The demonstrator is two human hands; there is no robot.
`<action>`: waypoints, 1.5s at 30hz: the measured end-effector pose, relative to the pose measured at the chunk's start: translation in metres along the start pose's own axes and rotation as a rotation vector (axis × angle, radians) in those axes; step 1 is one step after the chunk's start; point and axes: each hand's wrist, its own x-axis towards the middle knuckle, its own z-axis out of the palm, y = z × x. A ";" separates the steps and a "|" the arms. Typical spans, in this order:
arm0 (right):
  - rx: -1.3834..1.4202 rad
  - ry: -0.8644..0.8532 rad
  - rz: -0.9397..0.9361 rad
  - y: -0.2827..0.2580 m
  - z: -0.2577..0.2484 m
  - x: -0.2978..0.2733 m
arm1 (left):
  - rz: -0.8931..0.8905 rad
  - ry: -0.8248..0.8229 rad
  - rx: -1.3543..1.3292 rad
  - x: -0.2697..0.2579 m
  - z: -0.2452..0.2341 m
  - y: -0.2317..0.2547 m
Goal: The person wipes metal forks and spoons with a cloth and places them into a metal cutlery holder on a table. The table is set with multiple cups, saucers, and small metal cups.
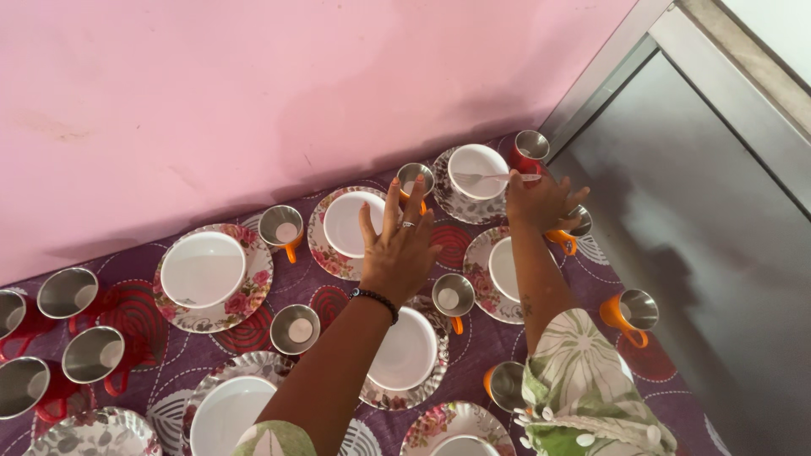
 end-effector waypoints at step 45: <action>-0.169 -0.367 -0.541 -0.018 -0.186 -0.184 | -0.218 -0.144 0.118 -0.095 -0.173 0.041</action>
